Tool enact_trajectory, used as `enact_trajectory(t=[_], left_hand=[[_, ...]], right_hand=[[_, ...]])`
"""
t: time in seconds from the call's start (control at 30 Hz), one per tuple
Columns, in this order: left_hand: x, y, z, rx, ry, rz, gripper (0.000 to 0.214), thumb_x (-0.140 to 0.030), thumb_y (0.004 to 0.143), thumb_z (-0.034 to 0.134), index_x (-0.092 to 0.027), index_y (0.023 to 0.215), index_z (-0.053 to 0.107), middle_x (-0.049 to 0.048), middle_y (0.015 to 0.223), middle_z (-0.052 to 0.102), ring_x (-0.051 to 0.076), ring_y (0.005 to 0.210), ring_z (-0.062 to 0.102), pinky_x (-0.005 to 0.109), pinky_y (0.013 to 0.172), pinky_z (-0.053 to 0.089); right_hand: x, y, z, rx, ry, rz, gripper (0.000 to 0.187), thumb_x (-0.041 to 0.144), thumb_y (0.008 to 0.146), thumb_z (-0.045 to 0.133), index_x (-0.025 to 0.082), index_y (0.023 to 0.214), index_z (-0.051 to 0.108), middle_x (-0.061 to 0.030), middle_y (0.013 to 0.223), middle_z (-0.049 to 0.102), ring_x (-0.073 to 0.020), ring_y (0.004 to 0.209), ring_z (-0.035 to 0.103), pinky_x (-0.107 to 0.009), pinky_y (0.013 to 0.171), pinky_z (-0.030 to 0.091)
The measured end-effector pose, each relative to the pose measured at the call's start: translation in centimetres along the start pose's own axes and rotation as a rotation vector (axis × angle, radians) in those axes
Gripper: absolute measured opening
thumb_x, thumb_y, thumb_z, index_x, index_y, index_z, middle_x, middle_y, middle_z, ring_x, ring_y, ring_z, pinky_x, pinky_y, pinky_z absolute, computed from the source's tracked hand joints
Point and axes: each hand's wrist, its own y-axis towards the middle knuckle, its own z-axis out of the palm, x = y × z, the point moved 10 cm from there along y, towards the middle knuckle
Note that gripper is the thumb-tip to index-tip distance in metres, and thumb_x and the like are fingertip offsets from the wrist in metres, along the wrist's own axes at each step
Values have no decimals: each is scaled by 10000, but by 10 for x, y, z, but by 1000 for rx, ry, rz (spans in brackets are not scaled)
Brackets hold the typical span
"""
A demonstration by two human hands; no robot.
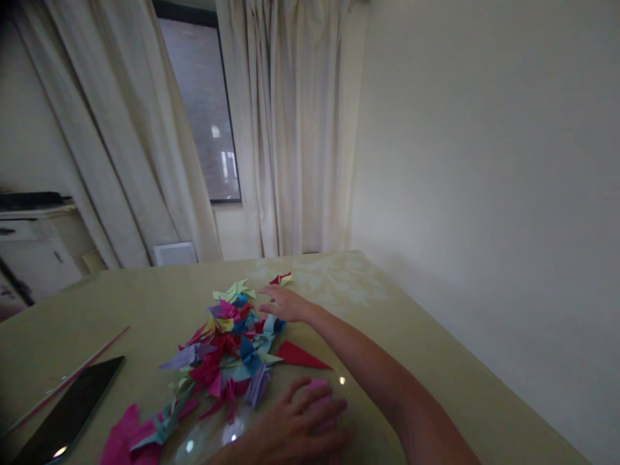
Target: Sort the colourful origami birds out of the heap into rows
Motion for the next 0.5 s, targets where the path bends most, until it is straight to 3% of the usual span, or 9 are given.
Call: enact_trajectory(t=[0.1,0.17,0.23,0.37,0.43,0.5], left_hand=[[-19,31,23,-2,-85,97,241,-482,1046,573,-336,1201,686,-18,1289,733,212,1221,628,427,1077,432],[-10,38,32,27,-98,36,281,-510,1035,581,-264,986,706,-3,985,753,204,988,682,429,1004,466],[15,31,31,48,-37,-96,313,-501,1019,612,-225,900,696,13,862,723,217,874,683,440,955,492],[71,-14,15,123,91,-334,90,-246,992,662,-204,989,742,82,1047,764,276,1040,699,478,1028,493],[90,-49,5,173,90,-433,159,-144,967,634,-226,1024,758,88,1129,767,290,1103,694,494,1056,490],[101,-92,-11,170,89,-539,214,-172,941,646,-275,1088,763,70,1187,770,297,1113,699,500,1059,502]], right_hand=[[-15,-51,-25,1,-52,75,632,512,1023,618,221,1572,504,-141,1633,475,-291,1486,476,-462,1241,370],[-25,-88,-32,16,-87,138,679,541,987,655,230,1573,508,-145,1666,433,-327,1548,384,-518,1270,314],[-32,-118,-30,30,-117,177,769,569,946,694,230,1600,471,-152,1697,379,-341,1564,353,-531,1272,308],[-25,-134,-1,40,-129,116,898,610,898,728,232,1641,394,-155,1715,341,-330,1564,354,-502,1270,313],[-14,-119,22,14,-115,62,882,574,904,736,233,1640,387,-161,1711,346,-319,1563,354,-489,1270,312],[-1,-93,43,-40,-96,18,834,518,928,726,212,1629,393,-173,1701,359,-305,1565,346,-468,1268,314]])
